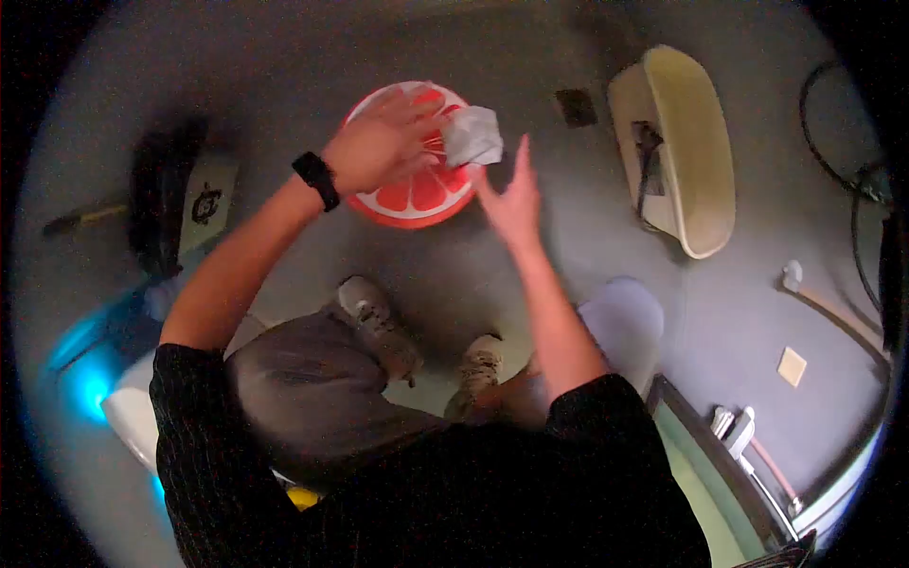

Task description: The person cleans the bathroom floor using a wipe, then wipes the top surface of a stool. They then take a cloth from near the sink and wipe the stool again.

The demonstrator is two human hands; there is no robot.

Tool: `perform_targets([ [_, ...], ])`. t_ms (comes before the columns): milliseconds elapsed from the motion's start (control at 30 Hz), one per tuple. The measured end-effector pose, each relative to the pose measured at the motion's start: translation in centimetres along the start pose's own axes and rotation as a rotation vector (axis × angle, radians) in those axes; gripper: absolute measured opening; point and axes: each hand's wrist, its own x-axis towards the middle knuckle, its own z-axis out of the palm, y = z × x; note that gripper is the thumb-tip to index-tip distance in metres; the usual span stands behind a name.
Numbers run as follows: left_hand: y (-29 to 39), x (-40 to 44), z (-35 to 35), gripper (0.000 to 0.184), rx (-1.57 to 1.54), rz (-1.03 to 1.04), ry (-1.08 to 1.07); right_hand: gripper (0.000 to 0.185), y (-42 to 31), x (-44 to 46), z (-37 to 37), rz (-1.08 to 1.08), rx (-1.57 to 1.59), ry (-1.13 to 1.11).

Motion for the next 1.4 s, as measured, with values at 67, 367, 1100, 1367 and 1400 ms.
perform_targets([
  [67,-1.2,-2.5,-0.5,0.058,0.053,-0.044,-0.021,0.060,-2.3,1.9,-1.6,-0.138,-0.045,0.039],
  [367,-0.8,-7.9,2.5,0.093,-0.059,-0.293,-0.199,0.030,-3.9,5.3,1.8,-0.399,-0.281,-0.243],
  [1100,-1.7,-8.6,3.6,0.110,-0.087,-0.265,-0.180,0.033,-2.2,5.5,4.6,-0.579,-0.167,-0.264],
  [1367,-0.8,-8.4,3.7,0.110,-0.108,-0.271,-0.327,0.033,0.3,-2.0,2.5,-0.628,-0.177,-0.245],
  [1400,-0.5,-8.5,4.0,0.105,-0.118,-0.271,-0.241,0.033,-0.3,-2.1,1.7,-0.638,-0.188,-0.294],
])
